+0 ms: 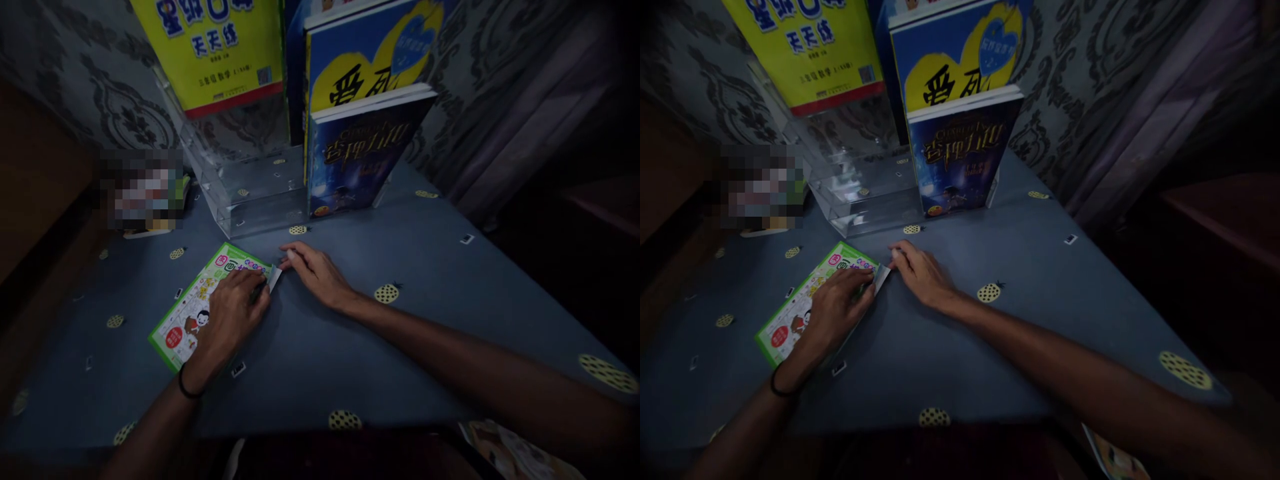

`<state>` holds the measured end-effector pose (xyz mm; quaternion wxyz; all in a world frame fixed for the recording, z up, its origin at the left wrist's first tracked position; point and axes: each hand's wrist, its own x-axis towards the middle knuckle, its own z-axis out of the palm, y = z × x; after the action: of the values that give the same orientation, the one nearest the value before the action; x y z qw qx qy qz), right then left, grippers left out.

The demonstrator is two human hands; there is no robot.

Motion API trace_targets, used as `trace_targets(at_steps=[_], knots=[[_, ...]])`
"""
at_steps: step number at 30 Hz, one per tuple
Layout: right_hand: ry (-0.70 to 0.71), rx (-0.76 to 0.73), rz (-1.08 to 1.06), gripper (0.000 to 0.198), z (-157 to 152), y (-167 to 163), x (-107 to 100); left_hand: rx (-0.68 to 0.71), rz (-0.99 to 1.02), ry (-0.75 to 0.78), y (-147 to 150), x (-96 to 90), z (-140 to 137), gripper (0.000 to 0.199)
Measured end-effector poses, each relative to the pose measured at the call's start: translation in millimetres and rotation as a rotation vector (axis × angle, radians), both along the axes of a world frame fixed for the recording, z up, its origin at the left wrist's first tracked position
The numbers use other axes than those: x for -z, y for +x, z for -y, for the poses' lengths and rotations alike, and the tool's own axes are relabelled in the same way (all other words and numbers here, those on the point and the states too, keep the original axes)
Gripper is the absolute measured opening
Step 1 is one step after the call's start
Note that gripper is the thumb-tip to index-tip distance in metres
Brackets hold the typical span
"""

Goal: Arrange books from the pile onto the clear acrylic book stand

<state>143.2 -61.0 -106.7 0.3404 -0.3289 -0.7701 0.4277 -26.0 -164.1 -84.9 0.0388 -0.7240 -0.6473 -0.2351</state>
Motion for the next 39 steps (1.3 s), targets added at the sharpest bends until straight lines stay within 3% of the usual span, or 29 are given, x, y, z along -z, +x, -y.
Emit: trace_targets(at_steps=[16,25,32,36,39], knots=[[0.003,0.026,-0.048,0.027,3,2,-4,0.039,-0.099,0.001,6,-2.2,4,0.014],[0.214,-0.024,0.031,0.027,7,2,-4,0.040,-0.158,-0.032,5,0.6,6,0.015],[0.446,-0.016,0.287,0.031,11,1,-5,0.068,-0.138,-0.043,3,-0.1,6,0.017],[0.593,-0.032,0.412,0.030,18,3,-6,0.095,-0.094,-0.089,-16,-4.8,10,0.019],[0.644,-0.074,0.432,0.030,22,4,-3,-0.040,-0.119,-0.128,-45,-8.3,24,0.022]])
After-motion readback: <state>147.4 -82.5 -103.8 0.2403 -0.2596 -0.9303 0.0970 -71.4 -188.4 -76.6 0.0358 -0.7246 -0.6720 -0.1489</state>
